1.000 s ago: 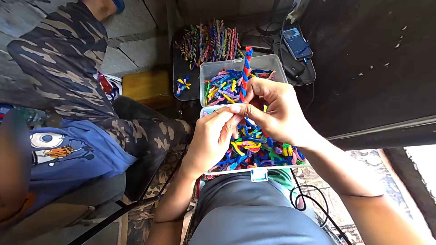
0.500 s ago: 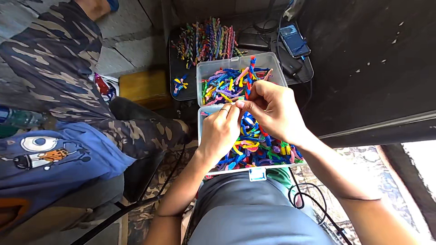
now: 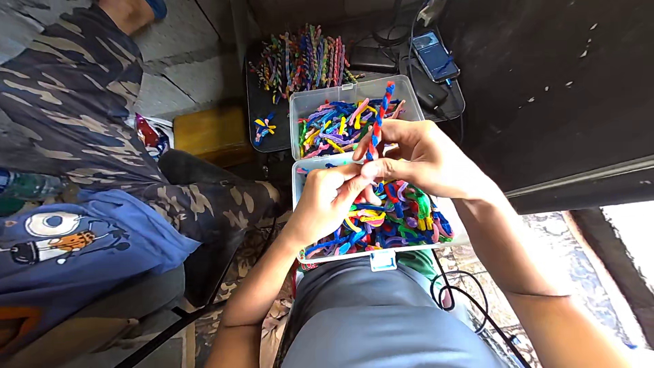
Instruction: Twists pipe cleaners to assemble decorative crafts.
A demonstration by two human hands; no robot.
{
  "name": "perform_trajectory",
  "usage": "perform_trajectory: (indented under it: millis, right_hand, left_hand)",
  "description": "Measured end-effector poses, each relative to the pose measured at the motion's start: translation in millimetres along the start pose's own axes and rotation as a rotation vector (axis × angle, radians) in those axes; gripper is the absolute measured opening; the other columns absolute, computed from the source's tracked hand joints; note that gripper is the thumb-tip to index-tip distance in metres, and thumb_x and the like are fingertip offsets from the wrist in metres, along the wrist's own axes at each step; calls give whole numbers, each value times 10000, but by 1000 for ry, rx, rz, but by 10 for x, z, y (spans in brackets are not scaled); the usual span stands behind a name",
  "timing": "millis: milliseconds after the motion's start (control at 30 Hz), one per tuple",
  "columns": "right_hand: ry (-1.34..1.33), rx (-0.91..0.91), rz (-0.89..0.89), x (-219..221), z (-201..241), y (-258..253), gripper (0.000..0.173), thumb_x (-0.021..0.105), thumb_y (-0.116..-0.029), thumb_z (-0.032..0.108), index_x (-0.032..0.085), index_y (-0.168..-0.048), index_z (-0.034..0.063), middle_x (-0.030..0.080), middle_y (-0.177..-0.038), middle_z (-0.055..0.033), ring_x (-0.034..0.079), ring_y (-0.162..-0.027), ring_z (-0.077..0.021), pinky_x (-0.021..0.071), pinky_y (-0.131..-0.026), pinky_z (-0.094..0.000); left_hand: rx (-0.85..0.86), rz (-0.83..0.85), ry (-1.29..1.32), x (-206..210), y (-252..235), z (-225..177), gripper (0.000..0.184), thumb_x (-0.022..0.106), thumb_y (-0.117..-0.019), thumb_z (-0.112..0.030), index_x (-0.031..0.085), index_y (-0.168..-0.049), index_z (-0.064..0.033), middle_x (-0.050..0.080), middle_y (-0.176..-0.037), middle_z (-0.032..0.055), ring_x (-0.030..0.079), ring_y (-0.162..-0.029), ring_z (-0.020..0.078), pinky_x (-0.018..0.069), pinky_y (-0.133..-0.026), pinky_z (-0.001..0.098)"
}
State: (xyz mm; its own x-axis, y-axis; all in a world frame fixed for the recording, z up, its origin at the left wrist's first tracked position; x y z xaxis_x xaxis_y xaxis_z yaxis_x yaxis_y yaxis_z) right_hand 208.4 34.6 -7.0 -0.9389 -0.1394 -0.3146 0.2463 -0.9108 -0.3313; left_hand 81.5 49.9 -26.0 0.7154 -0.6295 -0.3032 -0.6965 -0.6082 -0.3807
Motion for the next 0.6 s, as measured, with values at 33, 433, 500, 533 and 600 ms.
perform_trajectory:
  millis: [33,433,500,533,600]
  right_hand:
    - [-89,-45,46,8,20,0,125,694,-945,148,687,-978,28,644,-954,32,646,-820,23,578,-704,-139]
    - [178,-152,-239,7,207,23,249,649,-963,147,572,-740,69,534,-767,35,459,-657,47,361,-581,-104]
    - [234,-151,-263,35,202,4,243,641,-962,140,575,-744,56,532,-758,15,454,-647,27,354,-570,-112]
    - [241,-145,-270,43,190,-6,243,644,-965,145,581,-751,50,535,-758,13,459,-644,30,360,-571,-109]
    - [233,-110,-272,43,155,-26,254,647,-970,164,572,-754,55,533,-757,19,459,-628,42,367,-563,-103]
  left_hand:
    - [-47,67,180,20,-6,-7,194,506,-1032,4,685,-968,42,733,-773,19,703,-703,36,597,-692,198]
    - [-44,-3,-32,-125,-29,-84,120,678,-955,-53,744,-863,-12,723,-827,-14,668,-780,-23,556,-722,140]
    - [-7,-34,-148,-172,-40,-89,121,700,-937,-80,757,-851,-17,724,-976,24,661,-993,14,532,-888,163]
    - [12,-48,-180,-189,-47,-94,125,709,-929,-84,756,-837,-14,716,-1037,56,639,-1096,63,505,-967,199]
    - [31,-68,-217,-209,-54,-100,128,718,-925,-92,757,-836,-9,686,-1102,86,582,-1196,119,457,-1029,235]
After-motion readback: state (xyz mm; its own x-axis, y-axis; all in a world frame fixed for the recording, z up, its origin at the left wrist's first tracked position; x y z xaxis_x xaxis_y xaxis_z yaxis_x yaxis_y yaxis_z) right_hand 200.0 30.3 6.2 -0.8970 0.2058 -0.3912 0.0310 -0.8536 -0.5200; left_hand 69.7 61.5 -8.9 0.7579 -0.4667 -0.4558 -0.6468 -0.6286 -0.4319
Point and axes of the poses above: each hand's wrist, its own y-axis away from the middle knuckle, its own x-axis out of the palm, z = x × y, the point moved 8 cm from there along -y, towards the middle knuckle
